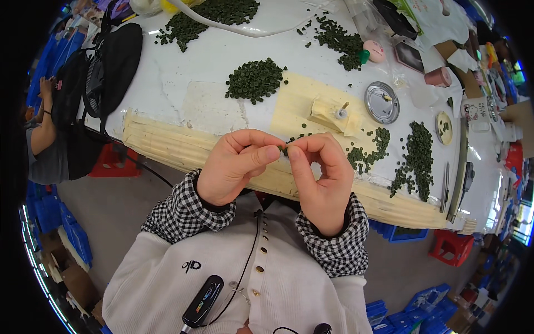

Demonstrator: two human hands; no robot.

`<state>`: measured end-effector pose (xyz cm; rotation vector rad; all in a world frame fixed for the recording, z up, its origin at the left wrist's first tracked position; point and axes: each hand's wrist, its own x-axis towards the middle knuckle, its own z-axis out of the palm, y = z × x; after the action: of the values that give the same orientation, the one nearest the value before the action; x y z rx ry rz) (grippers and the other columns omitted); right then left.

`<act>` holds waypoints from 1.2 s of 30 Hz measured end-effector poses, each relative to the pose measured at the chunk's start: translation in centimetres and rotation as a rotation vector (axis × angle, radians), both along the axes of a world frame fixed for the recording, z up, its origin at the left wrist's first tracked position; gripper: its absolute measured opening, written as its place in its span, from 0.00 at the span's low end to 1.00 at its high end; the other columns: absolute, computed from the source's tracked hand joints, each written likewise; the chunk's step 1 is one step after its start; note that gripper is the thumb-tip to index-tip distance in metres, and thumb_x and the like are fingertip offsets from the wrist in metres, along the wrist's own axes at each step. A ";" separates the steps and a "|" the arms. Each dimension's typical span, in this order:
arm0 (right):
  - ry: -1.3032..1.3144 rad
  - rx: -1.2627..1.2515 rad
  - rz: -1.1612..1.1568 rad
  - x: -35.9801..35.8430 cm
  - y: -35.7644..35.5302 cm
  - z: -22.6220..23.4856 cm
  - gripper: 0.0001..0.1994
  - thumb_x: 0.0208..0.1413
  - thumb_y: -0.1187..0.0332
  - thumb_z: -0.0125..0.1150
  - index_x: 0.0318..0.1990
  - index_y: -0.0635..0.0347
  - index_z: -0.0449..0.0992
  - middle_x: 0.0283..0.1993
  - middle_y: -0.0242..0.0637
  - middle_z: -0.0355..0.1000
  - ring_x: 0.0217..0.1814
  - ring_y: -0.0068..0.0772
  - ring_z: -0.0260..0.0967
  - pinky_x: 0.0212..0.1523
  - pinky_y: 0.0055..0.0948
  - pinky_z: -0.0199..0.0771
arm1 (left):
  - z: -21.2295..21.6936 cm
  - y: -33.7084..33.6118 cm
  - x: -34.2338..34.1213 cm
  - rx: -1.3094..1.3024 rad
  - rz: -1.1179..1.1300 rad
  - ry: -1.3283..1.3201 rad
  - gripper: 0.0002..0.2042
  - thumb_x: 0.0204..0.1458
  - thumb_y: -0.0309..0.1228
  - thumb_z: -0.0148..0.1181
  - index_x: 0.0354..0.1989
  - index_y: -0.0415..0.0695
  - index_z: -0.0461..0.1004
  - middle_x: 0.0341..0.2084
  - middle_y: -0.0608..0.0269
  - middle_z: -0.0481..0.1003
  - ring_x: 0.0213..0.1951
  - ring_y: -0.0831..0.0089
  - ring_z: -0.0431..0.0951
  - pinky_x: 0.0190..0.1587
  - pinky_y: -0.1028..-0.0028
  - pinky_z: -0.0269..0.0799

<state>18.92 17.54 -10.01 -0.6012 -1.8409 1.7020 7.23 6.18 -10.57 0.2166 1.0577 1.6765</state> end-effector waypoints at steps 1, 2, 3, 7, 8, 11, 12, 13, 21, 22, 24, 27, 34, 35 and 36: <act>-0.002 0.006 -0.003 0.0 0.0 0.0 0.02 0.54 0.77 0.58 0.34 0.67 0.72 0.32 0.31 0.68 0.32 0.18 0.62 0.35 0.18 0.63 | -0.1 0.1 0.1 0.015 0.013 0.005 0.07 0.51 0.24 0.61 0.39 0.38 0.76 0.18 0.77 0.68 0.18 0.89 0.56 0.19 0.86 0.49; -0.004 0.013 -0.005 -0.1 -0.1 0.0 0.02 0.53 0.77 0.58 0.34 0.67 0.72 0.32 0.32 0.68 0.32 0.18 0.62 0.36 0.17 0.64 | -0.2 0.1 0.1 0.031 0.027 0.010 0.07 0.51 0.24 0.61 0.39 0.38 0.76 0.18 0.76 0.68 0.18 0.89 0.56 0.19 0.86 0.49; -0.006 0.019 -0.009 -0.1 -0.1 -0.1 0.03 0.53 0.77 0.58 0.34 0.67 0.72 0.32 0.32 0.68 0.32 0.18 0.62 0.36 0.17 0.64 | -0.2 0.2 0.2 0.039 0.037 0.016 0.07 0.51 0.23 0.61 0.39 0.38 0.76 0.19 0.76 0.69 0.18 0.89 0.56 0.20 0.86 0.50; 0.013 0.039 -0.028 -0.1 -0.2 -0.2 0.03 0.53 0.77 0.58 0.33 0.67 0.72 0.31 0.32 0.69 0.31 0.18 0.62 0.34 0.17 0.64 | -0.1 0.3 0.4 0.060 0.067 0.029 0.07 0.50 0.23 0.61 0.38 0.39 0.77 0.19 0.76 0.69 0.19 0.89 0.57 0.21 0.86 0.51; 0.018 0.057 -0.039 -0.1 -0.3 -0.2 0.03 0.53 0.77 0.59 0.33 0.66 0.72 0.31 0.32 0.69 0.30 0.19 0.62 0.34 0.17 0.64 | -0.1 0.3 0.5 0.072 0.072 0.023 0.07 0.50 0.23 0.61 0.38 0.39 0.77 0.19 0.76 0.70 0.20 0.89 0.58 0.22 0.86 0.51; 0.038 0.154 -0.060 -0.3 -0.4 -0.4 0.03 0.52 0.78 0.60 0.32 0.66 0.73 0.30 0.33 0.68 0.29 0.19 0.62 0.32 0.18 0.64 | -0.2 0.2 0.6 0.099 0.093 0.032 0.07 0.50 0.23 0.61 0.38 0.39 0.77 0.20 0.75 0.70 0.21 0.89 0.59 0.24 0.86 0.53; 0.045 0.195 -0.068 -0.3 -0.4 -0.5 0.03 0.51 0.78 0.60 0.32 0.66 0.73 0.30 0.33 0.68 0.28 0.19 0.62 0.31 0.18 0.64 | -0.3 0.2 0.7 0.102 0.103 0.042 0.07 0.50 0.22 0.61 0.38 0.39 0.77 0.20 0.75 0.70 0.21 0.89 0.59 0.24 0.86 0.53; 0.054 0.219 -0.080 -0.4 -0.5 -0.4 0.03 0.51 0.78 0.60 0.32 0.66 0.73 0.30 0.33 0.68 0.28 0.19 0.62 0.31 0.18 0.63 | -0.3 0.2 0.8 0.104 0.113 0.053 0.07 0.50 0.22 0.61 0.38 0.39 0.77 0.20 0.75 0.70 0.22 0.89 0.60 0.25 0.86 0.54; 0.088 0.332 -0.135 -0.5 -0.9 -0.4 0.03 0.49 0.79 0.61 0.32 0.66 0.73 0.30 0.35 0.68 0.26 0.20 0.62 0.29 0.18 0.64 | -0.4 0.0 0.8 0.169 0.103 0.106 0.08 0.50 0.21 0.61 0.39 0.35 0.75 0.36 0.58 0.78 0.40 0.77 0.76 0.46 0.79 0.72; 0.088 0.349 -0.141 -0.5 -0.9 -0.4 0.03 0.49 0.79 0.61 0.32 0.66 0.73 0.30 0.35 0.68 0.26 0.20 0.62 0.29 0.18 0.64 | -0.4 0.0 0.8 0.155 0.102 0.074 0.08 0.50 0.21 0.61 0.39 0.35 0.75 0.36 0.58 0.78 0.40 0.78 0.76 0.46 0.79 0.72; 0.086 0.382 -0.153 -0.5 -1.0 -0.3 0.03 0.49 0.79 0.61 0.31 0.66 0.73 0.30 0.35 0.69 0.27 0.21 0.63 0.29 0.18 0.64 | -0.3 0.1 0.8 0.135 0.098 0.020 0.08 0.50 0.21 0.61 0.39 0.35 0.75 0.36 0.59 0.78 0.40 0.78 0.76 0.46 0.80 0.71; 0.086 0.360 -0.149 -0.4 -1.0 -0.3 0.03 0.49 0.79 0.61 0.31 0.66 0.72 0.30 0.35 0.68 0.26 0.21 0.63 0.29 0.19 0.64 | -0.6 0.0 1.0 0.142 0.093 -0.018 0.08 0.50 0.22 0.61 0.40 0.35 0.75 0.36 0.59 0.78 0.39 0.79 0.76 0.46 0.80 0.71; 0.088 0.397 -0.105 -0.4 -0.7 -0.5 0.04 0.49 0.80 0.59 0.32 0.66 0.71 0.31 0.36 0.67 0.27 0.23 0.63 0.29 0.20 0.65 | -0.5 -0.1 0.5 0.066 0.018 0.052 0.09 0.50 0.22 0.61 0.40 0.34 0.75 0.33 0.61 0.78 0.36 0.82 0.76 0.42 0.83 0.72; 0.087 0.408 -0.097 -0.4 -0.7 -0.5 0.04 0.49 0.80 0.59 0.32 0.66 0.71 0.31 0.36 0.67 0.27 0.23 0.63 0.29 0.20 0.65 | -0.4 -0.2 0.5 0.068 0.013 0.023 0.09 0.50 0.22 0.62 0.40 0.34 0.75 0.32 0.61 0.78 0.36 0.82 0.76 0.41 0.83 0.72; 0.088 0.421 -0.090 -0.4 -0.6 -0.5 0.04 0.49 0.80 0.59 0.32 0.66 0.71 0.31 0.36 0.67 0.27 0.23 0.63 0.29 0.20 0.65 | -0.4 -0.2 0.5 0.070 0.007 0.009 0.09 0.50 0.22 0.62 0.40 0.34 0.75 0.32 0.61 0.78 0.35 0.82 0.76 0.41 0.84 0.71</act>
<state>18.48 16.98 -10.48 -0.4182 -1.9942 1.2106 7.74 5.98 -10.96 0.2663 1.0087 1.7218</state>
